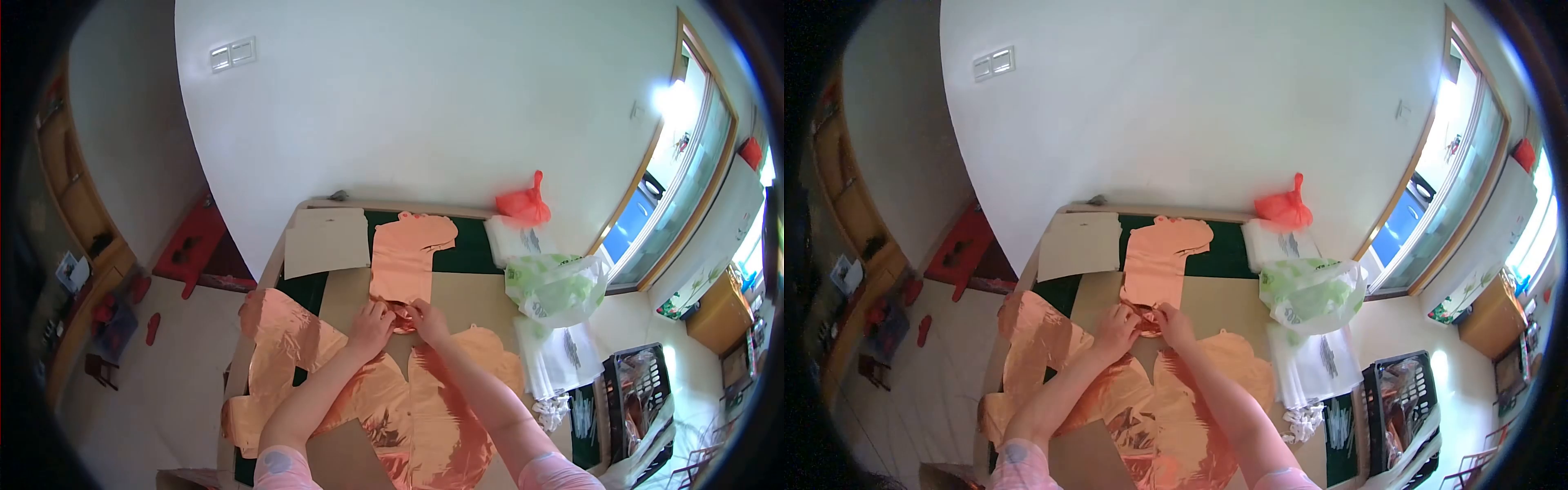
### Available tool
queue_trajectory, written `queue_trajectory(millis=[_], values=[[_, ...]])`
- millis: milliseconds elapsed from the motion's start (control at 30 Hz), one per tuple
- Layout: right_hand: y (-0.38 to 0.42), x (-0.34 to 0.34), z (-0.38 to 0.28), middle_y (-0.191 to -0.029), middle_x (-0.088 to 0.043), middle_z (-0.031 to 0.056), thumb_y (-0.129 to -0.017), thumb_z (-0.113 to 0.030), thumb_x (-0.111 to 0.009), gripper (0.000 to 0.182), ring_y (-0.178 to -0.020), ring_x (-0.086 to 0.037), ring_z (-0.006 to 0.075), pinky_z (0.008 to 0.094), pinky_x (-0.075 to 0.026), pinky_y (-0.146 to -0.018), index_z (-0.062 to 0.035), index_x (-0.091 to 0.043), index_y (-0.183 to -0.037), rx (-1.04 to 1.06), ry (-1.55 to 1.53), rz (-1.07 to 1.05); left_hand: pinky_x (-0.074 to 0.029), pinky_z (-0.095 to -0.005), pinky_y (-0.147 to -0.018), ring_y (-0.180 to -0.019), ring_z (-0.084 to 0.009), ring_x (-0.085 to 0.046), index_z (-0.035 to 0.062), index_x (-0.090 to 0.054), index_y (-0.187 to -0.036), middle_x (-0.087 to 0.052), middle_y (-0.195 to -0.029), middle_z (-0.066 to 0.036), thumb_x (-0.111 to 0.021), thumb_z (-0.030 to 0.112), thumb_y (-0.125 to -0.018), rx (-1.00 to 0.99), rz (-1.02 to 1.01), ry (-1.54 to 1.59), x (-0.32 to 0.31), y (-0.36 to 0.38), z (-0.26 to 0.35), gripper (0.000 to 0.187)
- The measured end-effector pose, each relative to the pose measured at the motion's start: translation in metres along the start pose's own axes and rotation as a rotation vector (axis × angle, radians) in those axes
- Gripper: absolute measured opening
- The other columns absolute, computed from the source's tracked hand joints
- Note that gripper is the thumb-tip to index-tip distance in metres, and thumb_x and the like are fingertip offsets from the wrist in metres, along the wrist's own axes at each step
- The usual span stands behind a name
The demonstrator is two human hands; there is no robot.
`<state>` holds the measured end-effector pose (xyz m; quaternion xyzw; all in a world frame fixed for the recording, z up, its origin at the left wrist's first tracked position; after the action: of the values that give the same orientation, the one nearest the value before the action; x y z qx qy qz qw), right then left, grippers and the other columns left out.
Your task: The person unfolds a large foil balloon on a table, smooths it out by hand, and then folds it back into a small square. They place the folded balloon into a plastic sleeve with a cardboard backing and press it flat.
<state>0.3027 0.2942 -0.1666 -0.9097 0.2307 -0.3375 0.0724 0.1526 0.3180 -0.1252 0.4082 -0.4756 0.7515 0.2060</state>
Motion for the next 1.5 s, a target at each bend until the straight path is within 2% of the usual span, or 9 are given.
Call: queue_trajectory(millis=[267, 467, 567, 967, 1067, 1167, 1267, 1367, 1500], values=[[-0.004, -0.001, 0.007, -0.078, -0.065, 0.0155, -0.091, -0.022, -0.059, 0.018, -0.07, -0.063, 0.0315, 0.0386, -0.049, -0.064, -0.0051, -0.062, -0.095, 0.01, -0.052, 0.014, -0.041, -0.0412, -0.087, -0.102, -0.0269, -0.05, 0.0108, -0.062, -0.102, -0.053, -0.102, -0.007, -0.068, 0.014, -0.076, -0.018, 0.177, 0.008, 0.007, -0.012, 0.004, 0.027], [-0.008, 0.003, 0.014, -0.078, -0.065, 0.017, -0.091, -0.021, -0.058, 0.018, -0.072, -0.064, 0.0331, 0.0393, -0.049, -0.065, -0.004, -0.062, -0.094, -0.064, -0.039, 0.035, -0.041, -0.0386, -0.087, -0.103, -0.0272, -0.05, 0.0089, -0.062, -0.106, -0.053, -0.102, -0.009, -0.062, 0.013, -0.076, -0.012, -0.187, -0.222, -0.029, -0.01, -0.013, 0.03], [-0.008, 0.003, 0.012, -0.076, -0.064, 0.0176, -0.091, -0.021, -0.058, 0.018, -0.071, -0.063, 0.034, 0.0398, -0.049, -0.064, -0.0035, -0.062, -0.093, -0.05, -0.043, 0.039, -0.04, -0.0381, -0.089, -0.104, -0.0262, -0.048, 0.0067, -0.064, -0.097, -0.052, -0.103, -0.01, -0.06, 0.013, -0.077, -0.045, 0.087, -0.137, -0.002, -0.015, 0.005, 0.021], [-0.009, -0.006, 0.008, -0.083, -0.066, 0.0166, -0.09, -0.018, -0.059, 0.017, -0.076, -0.065, 0.0304, 0.0398, -0.049, -0.067, -0.0021, -0.059, -0.098, 0.0, -0.191, -0.024, -0.042, -0.0407, -0.079, -0.096, -0.0285, -0.049, 0.0072, -0.057, -0.083, -0.051, -0.098, -0.01, -0.071, 0.007, -0.069, 0.149, 0.111, 0.082, -0.019, -0.026, -0.026, 0.019], [-0.007, -0.001, 0.001, -0.083, -0.065, 0.0195, -0.091, -0.018, -0.057, 0.018, -0.079, -0.064, 0.0342, 0.0392, -0.05, -0.071, -0.0023, -0.058, -0.1, 0.104, -0.01, -0.016, -0.041, -0.0434, -0.078, -0.095, -0.0309, -0.049, 0.0059, -0.055, -0.087, -0.05, -0.098, -0.012, -0.071, 0.007, -0.069, 0.194, 0.191, 0.171, -0.021, -0.03, -0.033, 0.024], [-0.021, 0.038, 0.0, -0.084, -0.064, 0.0195, -0.093, -0.014, -0.054, 0.015, -0.078, -0.064, 0.0347, 0.0376, -0.049, -0.072, -0.0021, -0.056, -0.101, 0.02, -0.091, 0.34, -0.042, -0.0437, -0.083, -0.101, -0.0315, -0.049, 0.006, -0.054, -0.099, -0.051, -0.107, -0.013, -0.07, 0.01, -0.073, 0.291, 0.097, 0.005, -0.03, -0.038, -0.039, 0.031], [-0.041, 0.064, -0.016, -0.089, -0.063, 0.0204, -0.093, -0.011, -0.052, 0.012, -0.081, -0.062, 0.0383, 0.0379, -0.049, -0.071, -0.0032, -0.054, -0.102, -0.002, -0.319, 0.335, -0.04, -0.0439, -0.096, -0.12, -0.0312, -0.044, 0.0063, -0.053, -0.116, -0.047, -0.128, -0.016, -0.065, 0.016, -0.08, 0.209, -0.002, -0.142, -0.056, -0.055, -0.051, 0.039], [-0.054, 0.079, -0.031, -0.083, -0.059, 0.0153, -0.094, -0.008, -0.053, 0.009, -0.07, -0.059, 0.0229, 0.031, -0.046, -0.064, -0.0032, -0.05, -0.1, 0.086, -0.175, 0.305, -0.03, -0.0495, -0.108, -0.134, -0.032, -0.033, 0.0125, -0.045, -0.135, -0.033, -0.146, -0.014, -0.06, 0.027, -0.087, 0.06, -0.115, -0.265, -0.08, -0.082, -0.047, 0.052], [-0.067, 0.108, -0.05, -0.086, -0.06, 0.014, -0.093, -0.003, -0.052, 0.008, -0.069, -0.057, 0.0222, 0.0302, -0.047, -0.065, -0.0031, -0.05, -0.101, 0.268, -0.094, 0.363, -0.02, -0.0579, -0.111, -0.14, -0.0293, -0.025, 0.0215, -0.031, -0.146, -0.023, -0.154, -0.01, -0.041, 0.043, -0.095, 0.224, -0.388, -0.213, -0.132, -0.101, -0.074, 0.057]])
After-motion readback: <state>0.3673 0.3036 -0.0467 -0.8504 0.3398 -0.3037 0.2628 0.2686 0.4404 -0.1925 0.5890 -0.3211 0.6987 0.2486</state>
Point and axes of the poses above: each hand's wrist, its own y-axis away from the middle knuckle, its own x-axis out of the back of the hand, z = x × y, the point moved 7 cm from there along -y, towards the middle knuckle
